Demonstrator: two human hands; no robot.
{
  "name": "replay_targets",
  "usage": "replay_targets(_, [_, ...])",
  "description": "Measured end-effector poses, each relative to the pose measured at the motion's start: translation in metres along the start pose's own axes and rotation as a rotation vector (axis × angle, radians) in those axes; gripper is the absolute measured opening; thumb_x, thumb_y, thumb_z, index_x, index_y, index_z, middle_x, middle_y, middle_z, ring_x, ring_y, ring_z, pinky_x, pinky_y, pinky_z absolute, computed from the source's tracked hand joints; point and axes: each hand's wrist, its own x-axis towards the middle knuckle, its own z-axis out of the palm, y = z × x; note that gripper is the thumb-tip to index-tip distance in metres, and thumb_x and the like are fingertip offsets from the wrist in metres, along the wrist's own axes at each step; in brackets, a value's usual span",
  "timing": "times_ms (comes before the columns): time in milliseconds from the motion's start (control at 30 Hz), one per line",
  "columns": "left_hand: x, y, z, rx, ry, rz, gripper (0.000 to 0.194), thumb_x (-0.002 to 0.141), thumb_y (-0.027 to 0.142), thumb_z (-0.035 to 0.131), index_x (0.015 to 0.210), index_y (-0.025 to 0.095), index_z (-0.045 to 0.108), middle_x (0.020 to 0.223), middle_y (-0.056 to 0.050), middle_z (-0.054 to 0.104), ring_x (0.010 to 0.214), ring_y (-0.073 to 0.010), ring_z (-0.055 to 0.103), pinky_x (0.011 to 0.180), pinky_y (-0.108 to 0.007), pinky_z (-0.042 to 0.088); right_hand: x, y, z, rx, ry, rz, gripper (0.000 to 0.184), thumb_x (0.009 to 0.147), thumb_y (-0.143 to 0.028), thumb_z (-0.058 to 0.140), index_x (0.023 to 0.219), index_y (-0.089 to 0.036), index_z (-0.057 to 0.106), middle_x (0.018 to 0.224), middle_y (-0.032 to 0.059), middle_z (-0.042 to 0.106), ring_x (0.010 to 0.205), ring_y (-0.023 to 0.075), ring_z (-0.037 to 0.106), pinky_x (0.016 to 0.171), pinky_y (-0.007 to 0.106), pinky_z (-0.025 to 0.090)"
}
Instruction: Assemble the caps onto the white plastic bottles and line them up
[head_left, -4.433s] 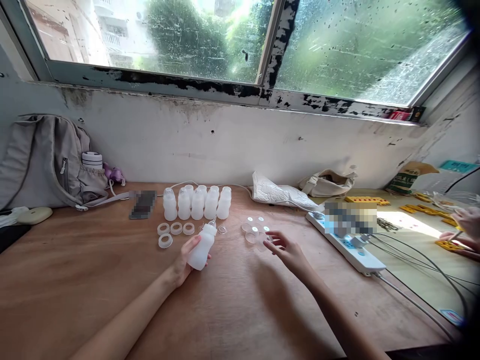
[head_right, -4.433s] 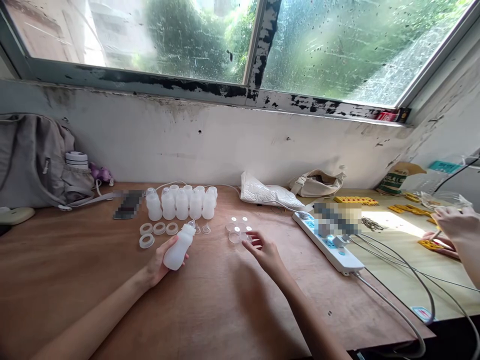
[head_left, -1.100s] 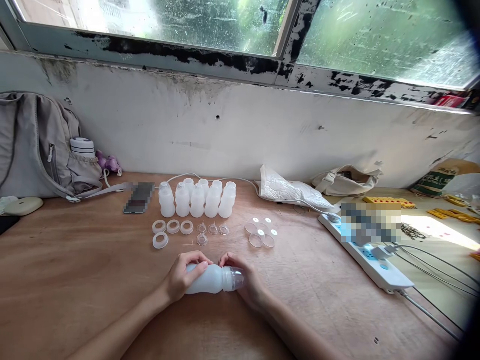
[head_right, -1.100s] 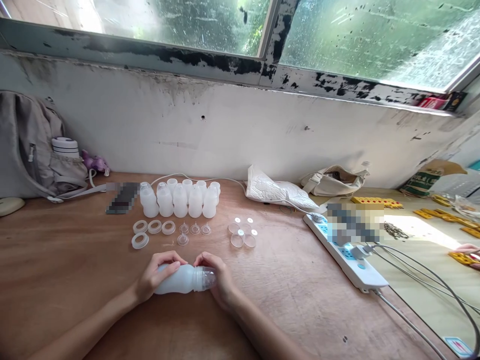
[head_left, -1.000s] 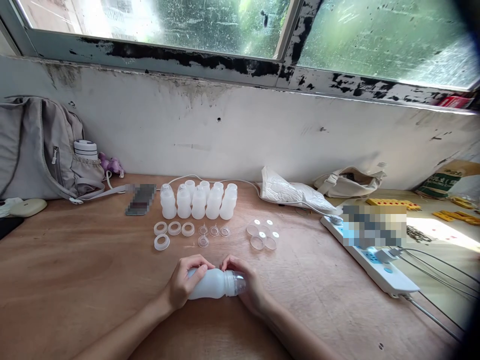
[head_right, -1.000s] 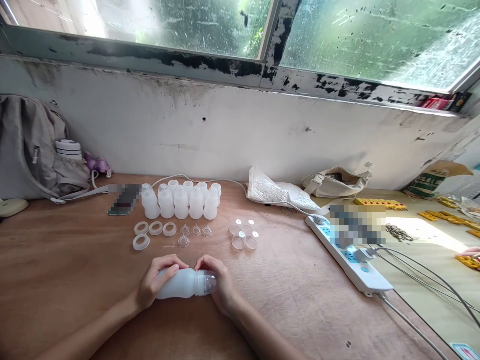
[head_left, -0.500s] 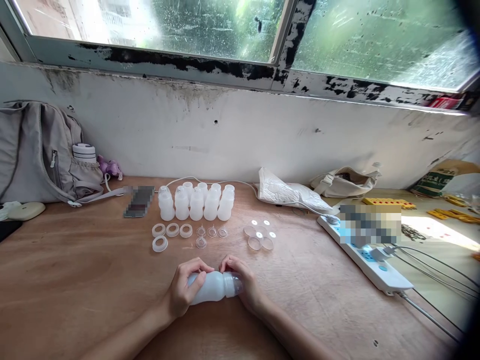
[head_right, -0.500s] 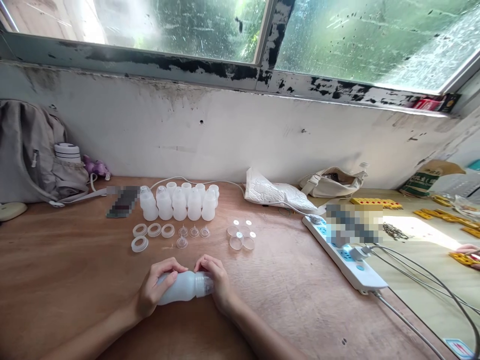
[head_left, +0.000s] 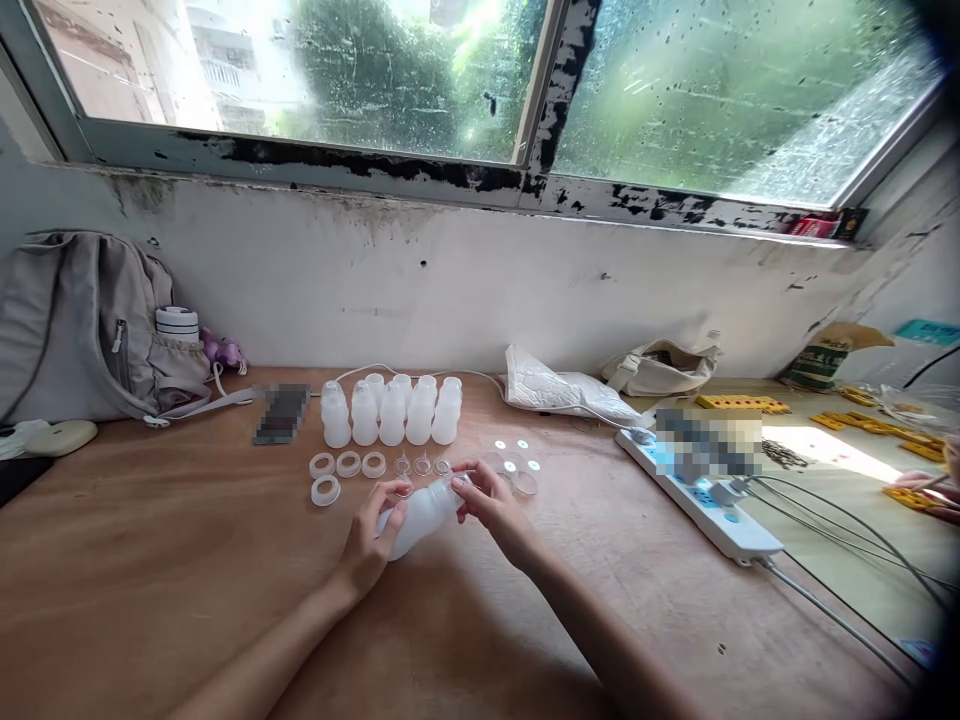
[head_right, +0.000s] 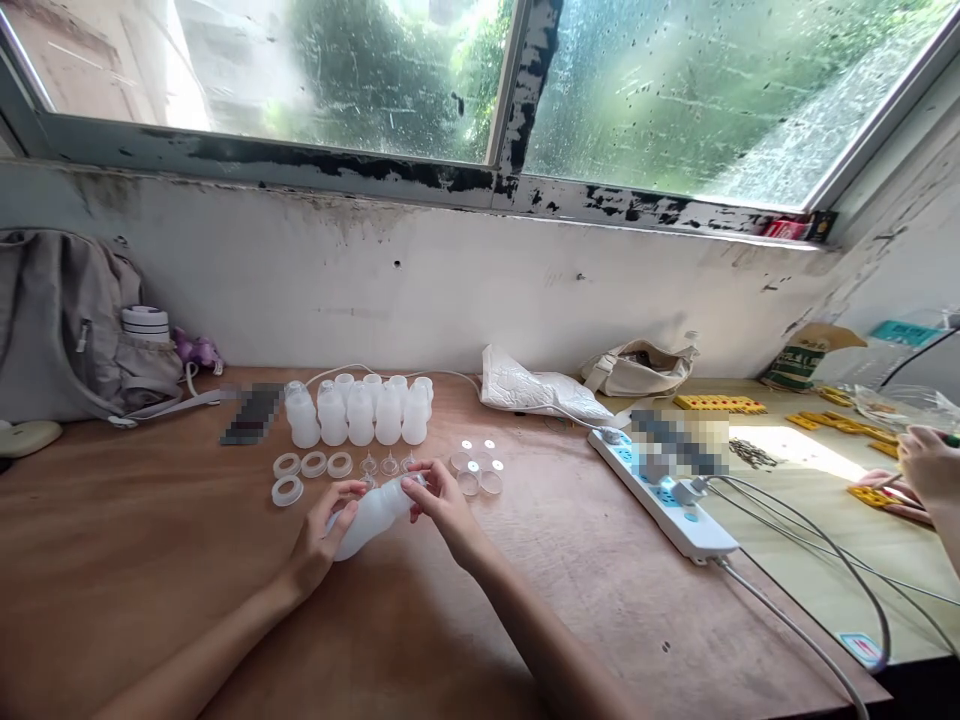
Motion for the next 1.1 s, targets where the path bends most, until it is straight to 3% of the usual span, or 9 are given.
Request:
replay_targets(200, [0.002,-0.002,-0.001,-0.210,0.064,-0.014,0.032,0.083,0.034,0.042,0.110,0.018,0.044,0.108,-0.009,0.055,0.094,-0.0209,0.055,0.076,-0.032,0.045,0.015,-0.038,-0.010,-0.161,0.161,-0.220,0.028,0.070,-0.038,0.062,0.088,-0.019,0.052,0.072,-0.0004,0.056,0.062,0.0110,0.049,0.052,0.022,0.039])
replay_targets(333, [0.006,-0.010,-0.003,-0.170,0.111,0.000,0.029,0.082,0.034,0.044,0.107,0.019,0.046,0.108,-0.008,0.052,0.092,-0.0197,0.054,0.074,-0.032,0.045,0.044,-0.074,-0.040,-0.260,0.319,-0.384,0.033,0.069,-0.040,0.062,0.093,-0.019,0.052,0.074,0.0002,0.058,0.064,0.0124,0.052,0.055,0.024,0.041])
replay_targets(467, [0.008,-0.016,-0.004,-0.107,0.118,-0.003,0.026,0.082,0.032,0.045,0.104,0.020,0.047,0.103,-0.007,0.054,0.089,-0.0182,0.054,0.070,-0.030,0.046,0.082,-0.091,-0.069,-0.552,0.452,-0.418,0.040,0.066,-0.040,0.064,0.096,-0.016,0.054,0.086,0.0061,0.062,0.077,0.0176,0.056,0.064,0.030,0.045])
replay_targets(633, [0.010,-0.016,-0.006,-0.036,0.098,0.045,0.017,0.082,0.028,0.044,0.095,0.019,0.051,0.099,-0.006,0.052,0.084,-0.0160,0.054,0.066,-0.026,0.047,0.122,-0.078,-0.084,-0.892,0.481,-0.309,0.031,0.069,-0.031,0.060,0.095,-0.015,0.057,0.091,0.0086,0.063,0.080,0.0191,0.059,0.070,0.032,0.046])
replay_targets(867, [0.018,-0.022,-0.013,0.020,0.134,0.057,0.014,0.081,0.024,0.043,0.089,0.019,0.054,0.092,-0.004,0.053,0.082,-0.0157,0.053,0.061,-0.024,0.046,0.160,-0.044,-0.084,-0.977,0.457,-0.269,0.025,0.069,-0.020,0.058,0.094,-0.017,0.059,0.088,0.0079,0.064,0.084,0.0207,0.059,0.073,0.034,0.046])
replay_targets(1100, [0.022,-0.019,-0.017,0.067,0.137,0.024,0.015,0.080,0.024,0.044,0.089,0.019,0.054,0.091,-0.004,0.055,0.081,-0.0157,0.055,0.063,-0.024,0.046,0.174,-0.034,-0.085,-1.021,0.417,-0.272,0.035,0.072,-0.021,0.055,0.107,-0.015,0.051,0.098,0.0109,0.061,0.092,0.0214,0.057,0.076,0.034,0.044])
